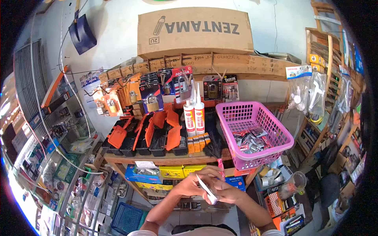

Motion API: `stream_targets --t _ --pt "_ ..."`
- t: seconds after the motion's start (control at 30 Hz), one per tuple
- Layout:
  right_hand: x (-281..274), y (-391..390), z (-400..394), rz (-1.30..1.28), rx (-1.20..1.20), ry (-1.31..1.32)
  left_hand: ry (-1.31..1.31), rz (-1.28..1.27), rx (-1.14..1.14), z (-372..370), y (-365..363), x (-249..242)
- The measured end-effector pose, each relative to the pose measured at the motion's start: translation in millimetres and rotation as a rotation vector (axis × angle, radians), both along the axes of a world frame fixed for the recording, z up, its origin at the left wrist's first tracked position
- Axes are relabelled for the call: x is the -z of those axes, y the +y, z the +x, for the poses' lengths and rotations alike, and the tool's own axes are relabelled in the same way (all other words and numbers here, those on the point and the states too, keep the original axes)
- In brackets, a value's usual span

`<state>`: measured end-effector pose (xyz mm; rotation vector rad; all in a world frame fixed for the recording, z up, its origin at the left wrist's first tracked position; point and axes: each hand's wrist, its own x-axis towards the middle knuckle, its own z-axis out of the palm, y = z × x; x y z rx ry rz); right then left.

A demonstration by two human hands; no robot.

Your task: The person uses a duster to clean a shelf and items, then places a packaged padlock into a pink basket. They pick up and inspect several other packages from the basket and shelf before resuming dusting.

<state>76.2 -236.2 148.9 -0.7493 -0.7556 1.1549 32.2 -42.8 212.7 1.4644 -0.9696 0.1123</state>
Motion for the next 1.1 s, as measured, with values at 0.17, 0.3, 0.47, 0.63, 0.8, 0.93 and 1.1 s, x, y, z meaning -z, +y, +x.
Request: stream_targets --t 0.17,0.3,0.47,0.63,0.8,0.93,1.1 --pt "-36 16 -9 0.029 -0.05 0.028 -0.361 0.206 0.007 16 18 -42" --pt "-51 29 8 0.192 0.059 0.07 -0.341 0.153 0.111 24 21 -63" --pt "-140 40 2 0.317 0.466 -0.239 -0.047 -0.192 -0.24 7 22 -91" --pt "-193 54 3 0.343 0.748 -0.402 -0.085 -0.312 -0.403 3 15 -111" --pt "-213 71 11 0.317 0.8 -0.44 -0.15 -0.363 -0.657 1 -3 -144" --pt "-217 75 18 0.303 0.799 -0.413 -0.137 -0.361 -0.658 18 4 -148" --pt "-208 75 24 0.275 0.775 -0.36 -0.129 -0.339 -0.659 24 5 -143"
